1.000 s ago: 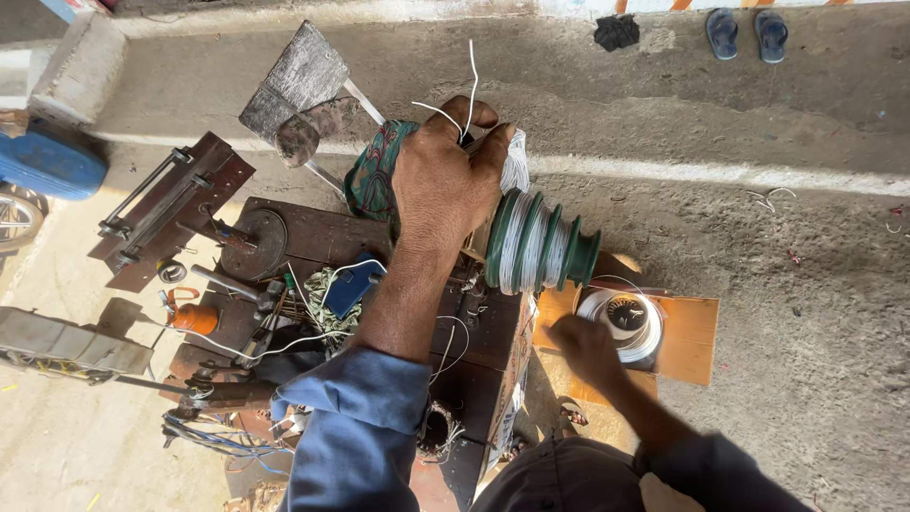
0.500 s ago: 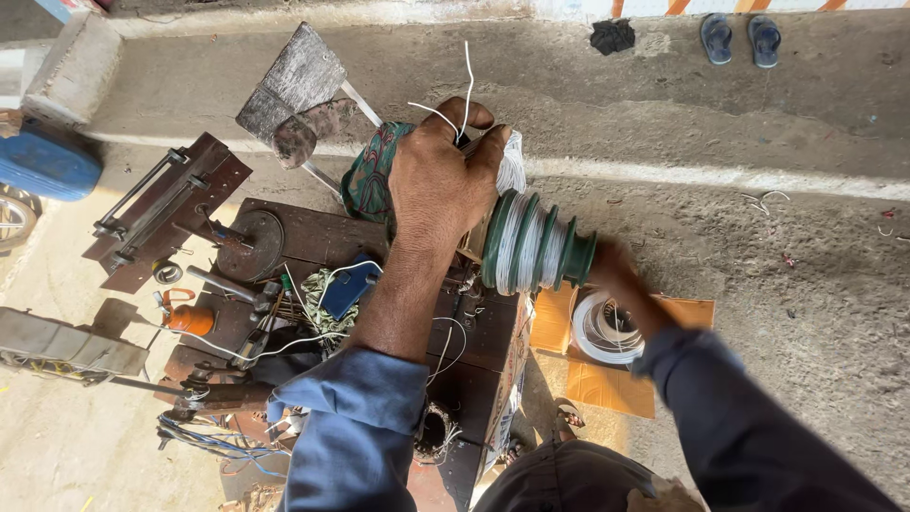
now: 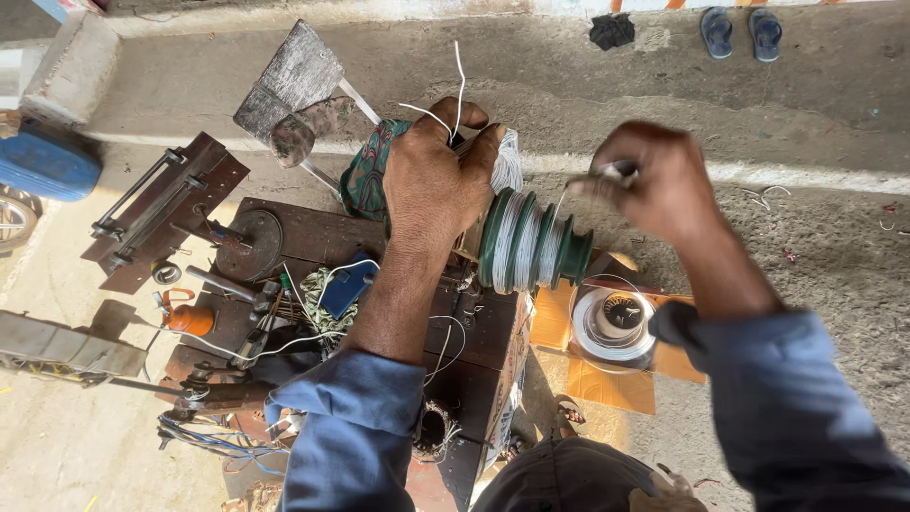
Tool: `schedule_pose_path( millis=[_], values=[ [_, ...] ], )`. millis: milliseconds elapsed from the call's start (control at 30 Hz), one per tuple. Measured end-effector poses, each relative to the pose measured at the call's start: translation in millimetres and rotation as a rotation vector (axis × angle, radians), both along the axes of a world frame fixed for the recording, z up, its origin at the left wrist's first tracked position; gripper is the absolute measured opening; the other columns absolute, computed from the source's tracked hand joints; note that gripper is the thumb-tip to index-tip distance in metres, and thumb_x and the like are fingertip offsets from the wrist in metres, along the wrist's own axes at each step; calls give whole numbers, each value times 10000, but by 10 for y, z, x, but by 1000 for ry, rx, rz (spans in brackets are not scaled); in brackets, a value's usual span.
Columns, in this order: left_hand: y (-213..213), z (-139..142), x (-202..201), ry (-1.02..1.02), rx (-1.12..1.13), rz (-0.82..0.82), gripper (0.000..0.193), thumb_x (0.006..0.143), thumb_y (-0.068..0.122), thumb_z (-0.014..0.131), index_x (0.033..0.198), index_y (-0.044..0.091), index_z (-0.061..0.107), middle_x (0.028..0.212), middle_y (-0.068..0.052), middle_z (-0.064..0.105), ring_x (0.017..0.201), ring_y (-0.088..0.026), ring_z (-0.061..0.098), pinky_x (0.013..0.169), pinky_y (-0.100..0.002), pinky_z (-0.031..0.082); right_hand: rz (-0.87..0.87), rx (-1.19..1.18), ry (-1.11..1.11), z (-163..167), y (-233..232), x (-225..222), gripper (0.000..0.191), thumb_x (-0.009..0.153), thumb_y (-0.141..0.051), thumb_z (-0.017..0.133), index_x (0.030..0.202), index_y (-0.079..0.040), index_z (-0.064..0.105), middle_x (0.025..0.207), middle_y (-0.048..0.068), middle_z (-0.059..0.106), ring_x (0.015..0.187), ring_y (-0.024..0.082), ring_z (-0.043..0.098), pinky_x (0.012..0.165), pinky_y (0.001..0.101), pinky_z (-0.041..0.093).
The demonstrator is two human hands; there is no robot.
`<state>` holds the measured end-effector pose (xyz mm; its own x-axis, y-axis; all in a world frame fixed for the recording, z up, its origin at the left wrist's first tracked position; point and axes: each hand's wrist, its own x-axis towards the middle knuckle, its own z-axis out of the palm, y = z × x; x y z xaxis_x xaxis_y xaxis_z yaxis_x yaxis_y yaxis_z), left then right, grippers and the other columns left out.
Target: The person stands at a workbench and winds white wire onto a reel mounted on a green cone-shaped winder, turning the reel by hand while guiding and tensioning the wire. Near the end they lift the wound reel off the winder and set it on the bench.
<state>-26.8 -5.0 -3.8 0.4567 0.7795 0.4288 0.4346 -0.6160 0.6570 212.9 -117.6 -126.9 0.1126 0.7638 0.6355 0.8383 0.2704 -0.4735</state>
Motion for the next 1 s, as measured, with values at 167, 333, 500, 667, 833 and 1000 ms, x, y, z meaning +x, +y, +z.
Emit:
schedule_pose_path(
  millis=[167, 333, 500, 667, 833, 1000],
  values=[
    [-26, 48, 0, 6, 27, 7, 186, 888, 291, 799, 986, 145, 743, 886, -22, 770, 716, -120, 753, 660, -339, 608, -267, -653, 652, -1560, 217, -192, 186, 885, -169, 749, 1012, -62, 665, 911, 107, 684, 752, 191, 668, 654, 372, 578],
    [-23, 22, 22, 73, -73, 34, 196, 907, 325, 770, 1021, 169, 740, 859, -2, 787, 698, -115, 755, 661, -342, 607, -101, -588, 475, -1982, -698, -1271, 221, 953, -258, 739, 843, -68, 728, 744, 68, 698, 680, 196, 683, 616, 348, 535],
    [10, -18, 23, 10, 60, 7, 199, 879, 301, 806, 1001, 155, 747, 919, -12, 781, 732, -118, 750, 678, -348, 606, 308, -149, -255, -513, -993, -1312, 103, 849, -165, 753, 839, -88, 686, 717, 38, 644, 636, 153, 647, 506, 317, 531],
    [14, -17, 2, 1, -9, 12, 199, 884, 305, 796, 1002, 154, 741, 905, -10, 779, 702, -128, 755, 661, -350, 613, 187, -19, 53, -20, -87, -90, 205, 981, -203, 774, 857, -85, 661, 838, 36, 697, 764, 90, 693, 611, 236, 599],
    [-4, -9, -8, -22, 59, 8, 198, 874, 288, 819, 977, 134, 750, 847, -34, 769, 684, -132, 747, 637, -360, 602, -212, -541, 60, -1446, 292, -99, 324, 989, -382, 643, 929, -96, 784, 876, 110, 743, 811, 244, 698, 786, 393, 577],
    [-12, -3, 1, -19, 3, 3, 190, 888, 280, 792, 997, 135, 733, 855, -19, 776, 665, -117, 749, 616, -342, 607, -273, -754, 848, -2041, -584, -1158, 383, 924, -379, 680, 776, -26, 699, 652, 71, 665, 505, 187, 653, 522, 339, 559]
  ],
)
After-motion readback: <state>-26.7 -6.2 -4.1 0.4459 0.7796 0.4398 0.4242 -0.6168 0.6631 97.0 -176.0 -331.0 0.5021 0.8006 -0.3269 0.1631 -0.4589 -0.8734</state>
